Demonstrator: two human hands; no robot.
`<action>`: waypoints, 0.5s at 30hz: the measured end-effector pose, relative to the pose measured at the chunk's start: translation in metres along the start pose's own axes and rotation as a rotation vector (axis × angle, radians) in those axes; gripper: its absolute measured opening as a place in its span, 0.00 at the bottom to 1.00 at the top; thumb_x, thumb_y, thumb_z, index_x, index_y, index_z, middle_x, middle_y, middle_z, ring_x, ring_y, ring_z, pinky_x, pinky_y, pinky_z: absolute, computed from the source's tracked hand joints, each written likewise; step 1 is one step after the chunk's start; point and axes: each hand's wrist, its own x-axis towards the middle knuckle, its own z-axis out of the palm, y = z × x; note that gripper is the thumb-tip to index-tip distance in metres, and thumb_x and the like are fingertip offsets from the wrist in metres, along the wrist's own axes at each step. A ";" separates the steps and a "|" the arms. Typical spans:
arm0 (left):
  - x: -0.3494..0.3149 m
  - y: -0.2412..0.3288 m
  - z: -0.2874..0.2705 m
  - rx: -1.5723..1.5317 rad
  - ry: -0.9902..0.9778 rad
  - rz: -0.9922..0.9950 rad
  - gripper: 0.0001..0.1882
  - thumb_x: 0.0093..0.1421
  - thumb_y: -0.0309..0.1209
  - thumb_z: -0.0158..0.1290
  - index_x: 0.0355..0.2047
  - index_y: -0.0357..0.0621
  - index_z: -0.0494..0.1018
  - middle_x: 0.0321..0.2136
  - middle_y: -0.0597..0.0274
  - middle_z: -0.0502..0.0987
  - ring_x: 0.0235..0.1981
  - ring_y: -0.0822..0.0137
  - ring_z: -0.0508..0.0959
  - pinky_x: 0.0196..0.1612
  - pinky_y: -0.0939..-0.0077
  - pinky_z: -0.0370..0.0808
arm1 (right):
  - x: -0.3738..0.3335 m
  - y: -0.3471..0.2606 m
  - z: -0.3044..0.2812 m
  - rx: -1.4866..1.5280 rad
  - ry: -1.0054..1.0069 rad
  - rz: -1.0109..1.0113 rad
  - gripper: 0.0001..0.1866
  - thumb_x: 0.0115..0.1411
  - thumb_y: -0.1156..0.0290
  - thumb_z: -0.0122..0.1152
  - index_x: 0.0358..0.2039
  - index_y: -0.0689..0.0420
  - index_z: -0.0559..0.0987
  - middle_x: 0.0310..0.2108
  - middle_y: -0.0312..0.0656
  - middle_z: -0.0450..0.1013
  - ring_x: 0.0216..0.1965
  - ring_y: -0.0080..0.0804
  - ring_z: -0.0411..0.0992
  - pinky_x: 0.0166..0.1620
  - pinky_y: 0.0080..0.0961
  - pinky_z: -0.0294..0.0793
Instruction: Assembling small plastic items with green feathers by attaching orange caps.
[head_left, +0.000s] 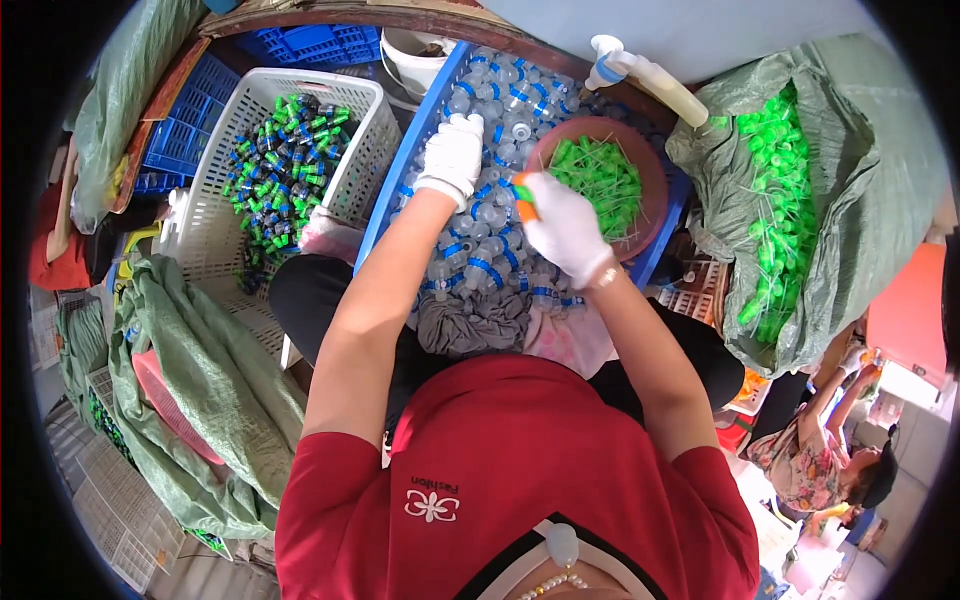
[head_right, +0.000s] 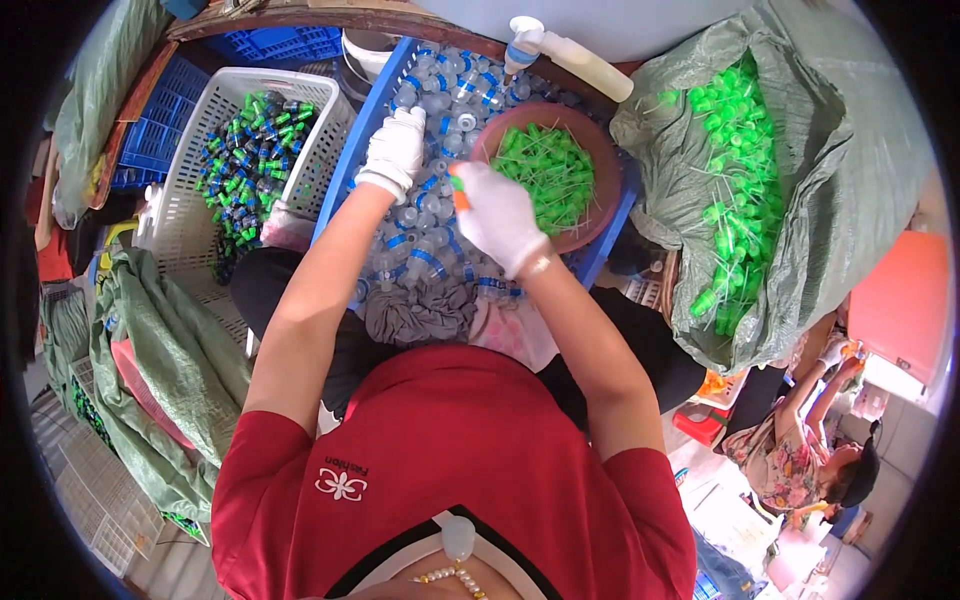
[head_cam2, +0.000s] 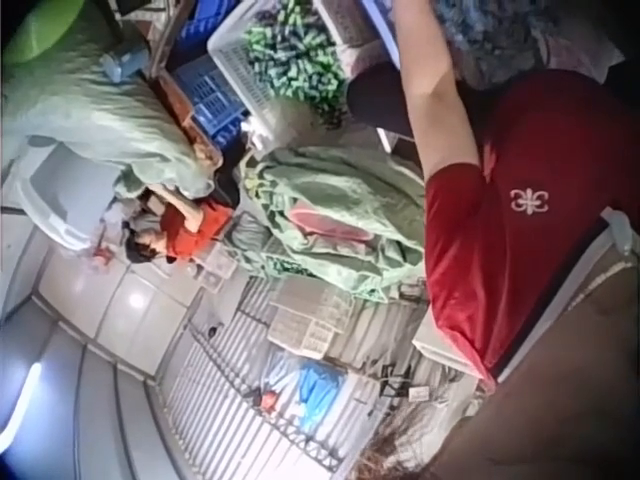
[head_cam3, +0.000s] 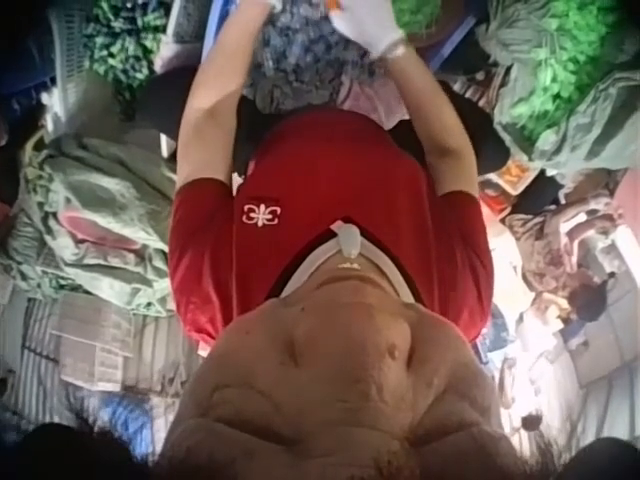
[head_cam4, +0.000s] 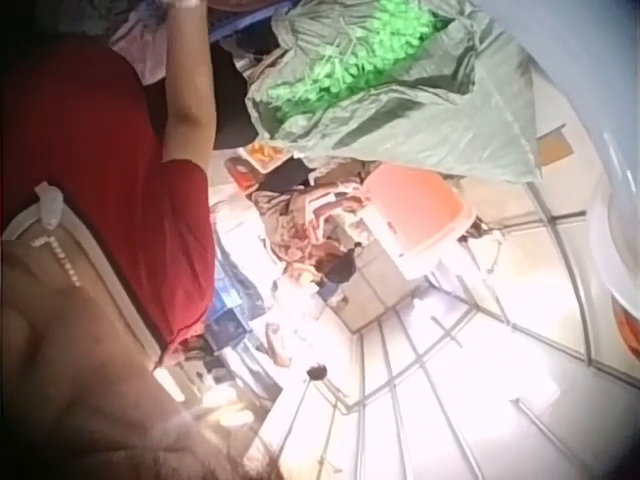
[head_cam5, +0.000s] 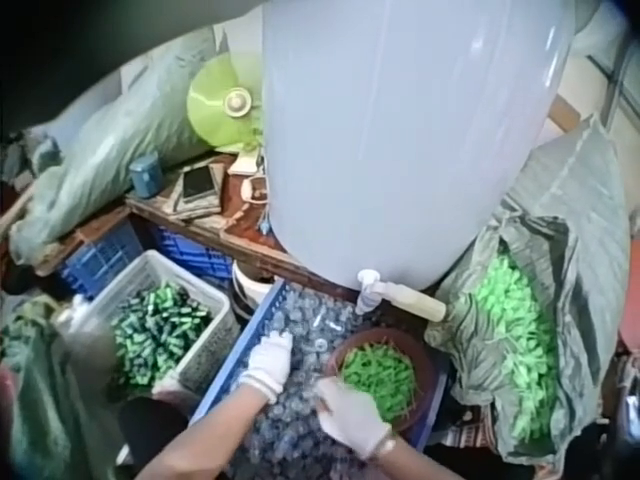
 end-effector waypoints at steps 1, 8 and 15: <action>-0.002 -0.004 -0.003 -0.172 0.037 0.073 0.23 0.60 0.27 0.51 0.57 0.47 0.68 0.47 0.50 0.74 0.45 0.50 0.77 0.49 0.61 0.75 | -0.010 0.007 -0.009 0.144 0.161 0.001 0.14 0.53 0.73 0.66 0.41 0.56 0.75 0.32 0.44 0.73 0.31 0.42 0.76 0.34 0.36 0.75; -0.027 0.052 -0.063 -1.551 0.016 0.352 0.23 0.64 0.22 0.48 0.60 0.41 0.63 0.55 0.53 0.70 0.48 0.62 0.76 0.51 0.71 0.75 | -0.024 0.020 -0.087 0.471 0.435 0.342 0.14 0.53 0.76 0.69 0.39 0.57 0.75 0.26 0.37 0.69 0.20 0.27 0.65 0.26 0.23 0.67; -0.021 0.075 -0.085 -1.788 -0.107 0.296 0.25 0.64 0.20 0.48 0.62 0.40 0.61 0.54 0.56 0.70 0.50 0.67 0.74 0.53 0.72 0.74 | 0.008 0.004 -0.137 0.073 0.650 0.109 0.14 0.56 0.78 0.64 0.44 0.56 0.77 0.25 0.35 0.71 0.21 0.24 0.66 0.26 0.20 0.67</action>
